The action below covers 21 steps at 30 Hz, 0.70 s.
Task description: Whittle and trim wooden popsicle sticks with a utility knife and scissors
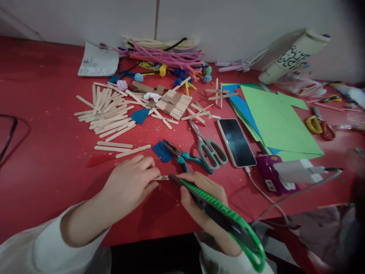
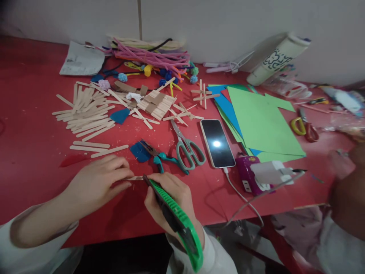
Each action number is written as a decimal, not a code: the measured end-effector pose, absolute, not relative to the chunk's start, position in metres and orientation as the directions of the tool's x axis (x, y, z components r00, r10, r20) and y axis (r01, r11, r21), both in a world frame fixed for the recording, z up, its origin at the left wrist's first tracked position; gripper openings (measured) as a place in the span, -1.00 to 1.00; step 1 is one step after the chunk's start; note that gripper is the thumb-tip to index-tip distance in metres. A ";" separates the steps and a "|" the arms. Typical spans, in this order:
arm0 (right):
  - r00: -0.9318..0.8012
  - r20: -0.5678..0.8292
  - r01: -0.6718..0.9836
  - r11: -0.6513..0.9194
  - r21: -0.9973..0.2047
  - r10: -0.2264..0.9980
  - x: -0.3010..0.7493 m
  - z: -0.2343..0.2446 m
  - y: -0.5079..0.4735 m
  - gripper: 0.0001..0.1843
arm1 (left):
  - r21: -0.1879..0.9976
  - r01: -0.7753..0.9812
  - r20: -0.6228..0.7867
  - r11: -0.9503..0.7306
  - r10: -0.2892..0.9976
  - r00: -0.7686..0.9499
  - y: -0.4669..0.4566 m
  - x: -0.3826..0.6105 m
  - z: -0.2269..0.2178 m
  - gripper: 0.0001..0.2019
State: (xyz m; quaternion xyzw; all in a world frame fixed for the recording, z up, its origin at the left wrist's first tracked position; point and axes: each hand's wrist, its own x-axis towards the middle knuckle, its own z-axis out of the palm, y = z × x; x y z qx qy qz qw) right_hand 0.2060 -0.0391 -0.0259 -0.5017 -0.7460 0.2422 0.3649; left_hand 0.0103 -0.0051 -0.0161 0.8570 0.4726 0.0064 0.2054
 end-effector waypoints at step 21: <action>-0.271 0.289 0.703 0.394 -0.592 0.918 0.203 -0.015 -0.047 -0.81 | 0.521 0.778 -0.169 -0.351 0.851 0.498 -0.005 0.017 -0.030 -0.87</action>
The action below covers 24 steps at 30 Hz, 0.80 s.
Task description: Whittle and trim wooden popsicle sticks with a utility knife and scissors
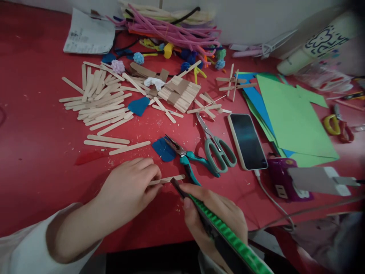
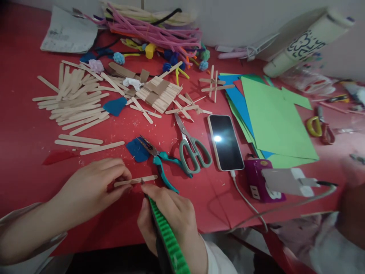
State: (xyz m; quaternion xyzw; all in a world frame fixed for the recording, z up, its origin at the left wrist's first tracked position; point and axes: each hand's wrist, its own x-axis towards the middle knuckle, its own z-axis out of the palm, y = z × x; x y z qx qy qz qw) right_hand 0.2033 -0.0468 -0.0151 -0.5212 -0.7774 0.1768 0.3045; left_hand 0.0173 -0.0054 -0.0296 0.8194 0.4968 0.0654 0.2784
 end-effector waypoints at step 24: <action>-0.372 0.240 0.671 0.439 -0.597 0.896 0.197 -0.012 -0.038 -0.77 | 0.570 0.761 -0.146 -0.309 0.874 0.464 -0.008 0.018 -0.034 -0.84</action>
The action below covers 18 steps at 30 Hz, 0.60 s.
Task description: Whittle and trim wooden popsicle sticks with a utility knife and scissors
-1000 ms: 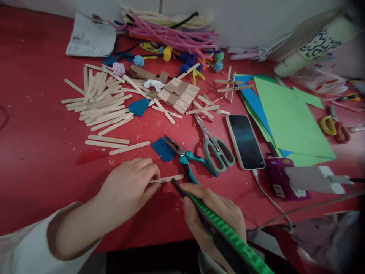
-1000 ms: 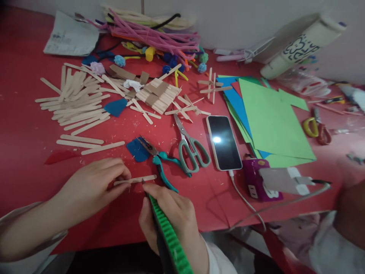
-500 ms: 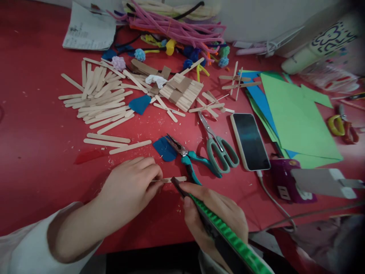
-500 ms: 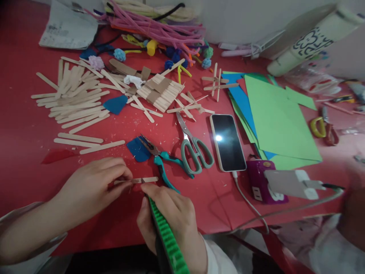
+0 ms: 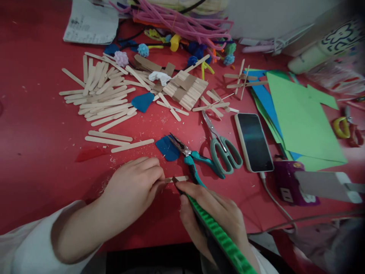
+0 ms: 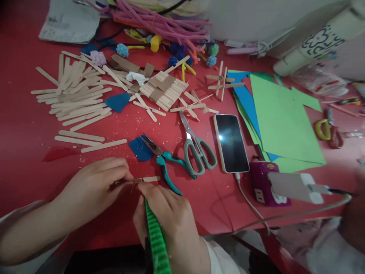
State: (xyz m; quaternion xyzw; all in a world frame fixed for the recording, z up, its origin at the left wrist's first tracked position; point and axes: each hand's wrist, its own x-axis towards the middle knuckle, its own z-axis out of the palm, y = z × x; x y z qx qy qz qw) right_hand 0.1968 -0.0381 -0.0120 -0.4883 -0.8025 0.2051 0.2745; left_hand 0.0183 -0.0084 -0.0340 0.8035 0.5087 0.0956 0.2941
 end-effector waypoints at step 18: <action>-0.417 0.153 0.653 0.413 -0.635 0.896 0.191 -0.008 -0.033 -0.75 | 0.567 0.757 -0.136 -0.326 0.869 0.476 -0.005 0.022 -0.031 -0.78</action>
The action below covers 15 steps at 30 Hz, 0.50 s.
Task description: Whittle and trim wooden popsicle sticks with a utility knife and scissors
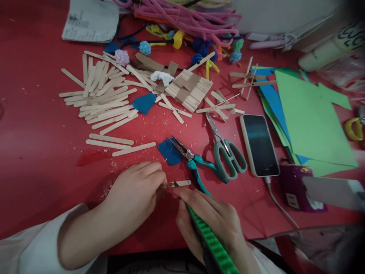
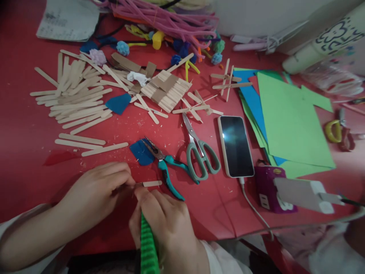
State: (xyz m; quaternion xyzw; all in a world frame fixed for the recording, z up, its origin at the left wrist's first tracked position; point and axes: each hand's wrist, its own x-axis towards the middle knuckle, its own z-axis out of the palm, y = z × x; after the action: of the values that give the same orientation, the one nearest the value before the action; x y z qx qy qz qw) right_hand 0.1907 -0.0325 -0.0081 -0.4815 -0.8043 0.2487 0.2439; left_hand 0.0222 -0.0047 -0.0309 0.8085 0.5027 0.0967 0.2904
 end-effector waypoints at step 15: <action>-0.172 0.281 0.703 0.318 -0.637 0.944 0.204 -0.020 -0.048 -0.82 | 0.474 0.827 -0.229 -0.303 0.864 0.448 -0.005 0.023 -0.026 -0.86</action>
State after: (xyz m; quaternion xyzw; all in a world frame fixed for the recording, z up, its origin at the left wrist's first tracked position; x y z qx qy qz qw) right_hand 0.2039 -0.0476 -0.0201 -0.5540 -0.7430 0.1846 0.3270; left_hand 0.0230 -0.0047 -0.0258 0.8065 0.5242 0.0345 0.2712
